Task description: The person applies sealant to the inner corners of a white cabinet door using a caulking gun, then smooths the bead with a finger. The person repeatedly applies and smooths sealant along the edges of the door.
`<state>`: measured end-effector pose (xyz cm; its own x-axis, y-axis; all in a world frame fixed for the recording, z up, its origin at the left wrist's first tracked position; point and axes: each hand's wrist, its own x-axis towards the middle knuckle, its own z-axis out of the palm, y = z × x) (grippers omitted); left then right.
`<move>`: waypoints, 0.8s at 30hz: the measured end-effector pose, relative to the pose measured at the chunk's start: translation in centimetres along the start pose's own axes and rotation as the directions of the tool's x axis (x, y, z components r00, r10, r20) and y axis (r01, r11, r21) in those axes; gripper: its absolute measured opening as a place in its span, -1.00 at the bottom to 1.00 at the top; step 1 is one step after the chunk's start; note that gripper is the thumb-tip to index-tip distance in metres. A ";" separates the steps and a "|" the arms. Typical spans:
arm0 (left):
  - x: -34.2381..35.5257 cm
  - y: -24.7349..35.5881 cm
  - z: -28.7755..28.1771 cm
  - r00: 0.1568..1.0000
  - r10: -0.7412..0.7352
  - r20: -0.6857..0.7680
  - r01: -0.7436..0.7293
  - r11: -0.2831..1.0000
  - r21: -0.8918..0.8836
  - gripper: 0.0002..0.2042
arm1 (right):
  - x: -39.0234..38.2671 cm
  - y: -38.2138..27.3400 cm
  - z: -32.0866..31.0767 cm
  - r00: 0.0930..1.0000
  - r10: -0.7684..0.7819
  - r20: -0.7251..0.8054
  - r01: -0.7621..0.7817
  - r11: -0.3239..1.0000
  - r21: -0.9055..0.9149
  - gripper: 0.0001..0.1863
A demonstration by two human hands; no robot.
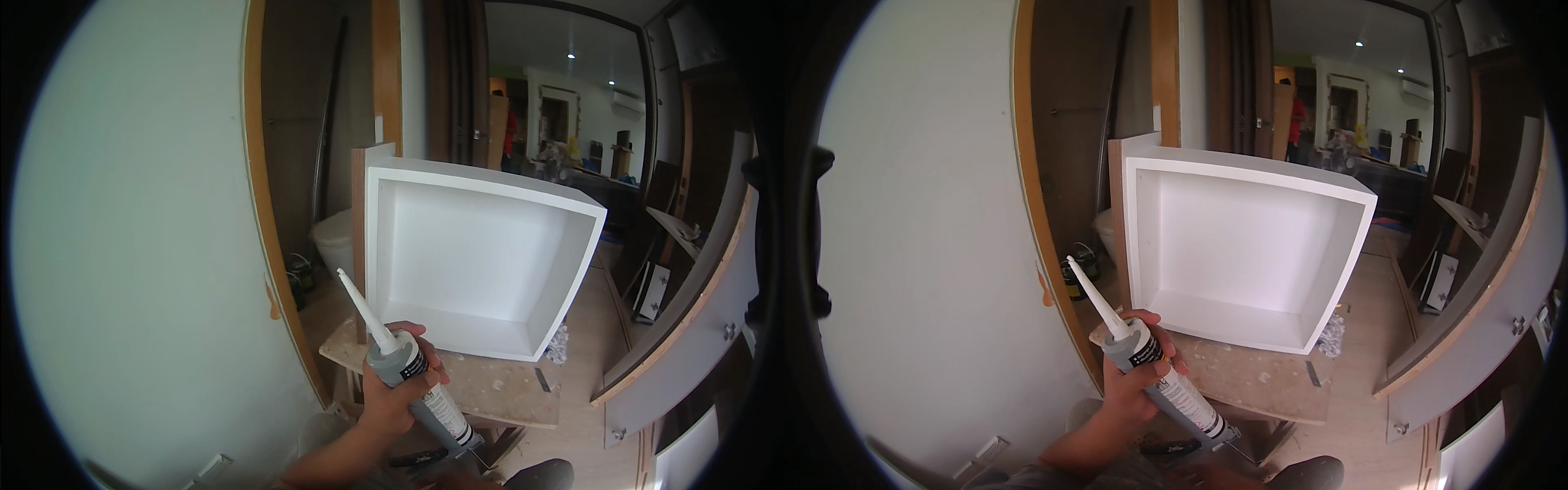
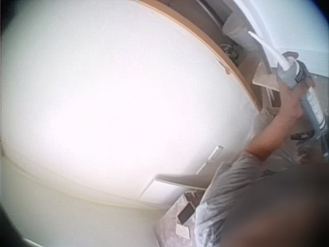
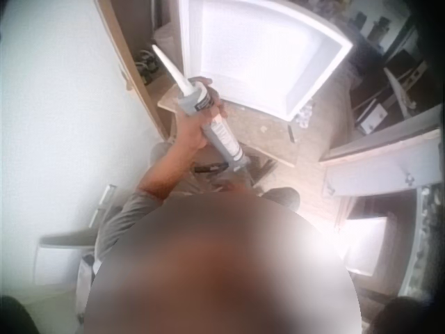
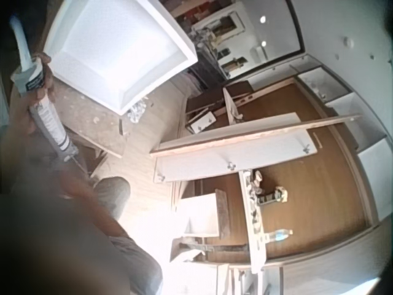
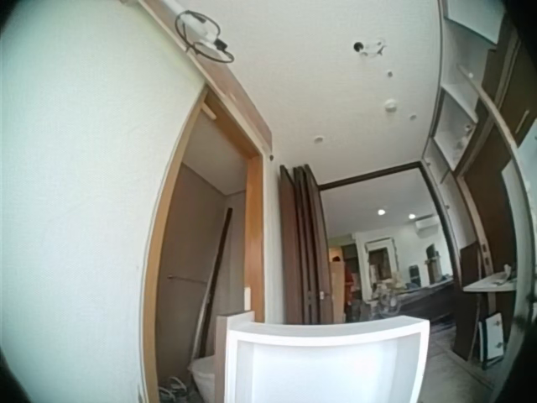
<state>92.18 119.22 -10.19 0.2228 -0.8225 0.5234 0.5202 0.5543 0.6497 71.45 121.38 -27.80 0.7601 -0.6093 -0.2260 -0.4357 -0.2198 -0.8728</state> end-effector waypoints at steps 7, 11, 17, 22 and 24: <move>-2.2 -1.1 -2.5 0.921 -0.172 0.350 0.103 0.973 0.208 -0.42 | -2.7 -13.8 -9.9 0.546 -0.641 -0.540 0.822 0.536 0.195 -0.60; -4.0 -1.3 -2.3 0.898 -0.282 0.338 0.189 0.940 0.283 -0.54 | 1.7 -19.2 -9.1 0.486 -0.563 -0.668 0.852 0.474 0.221 -0.55; -4.5 -1.5 -3.5 0.934 -0.250 0.257 0.170 0.940 0.295 -0.65 | 4.3 -20.1 -7.9 0.578 -0.541 -0.611 0.798 0.531 0.285 -0.61; -4.2 -2.4 -5.2 0.917 -0.285 0.279 0.216 0.943 0.254 -0.67 | 6.0 -19.4 -7.7 0.633 -0.454 -0.627 0.758 0.529 0.383 -0.69; -4.1 -2.8 -5.9 0.913 -0.310 0.266 0.256 0.941 0.221 -0.67 | 6.9 -19.1 -7.9 0.626 -0.465 -0.626 0.764 0.527 0.373 -0.70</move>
<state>94.65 120.30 -17.41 -0.1771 -0.8889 0.4226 0.3647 0.3395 0.8670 81.24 115.39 -9.29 0.3767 -0.7562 0.5351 0.5306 -0.2973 -0.7937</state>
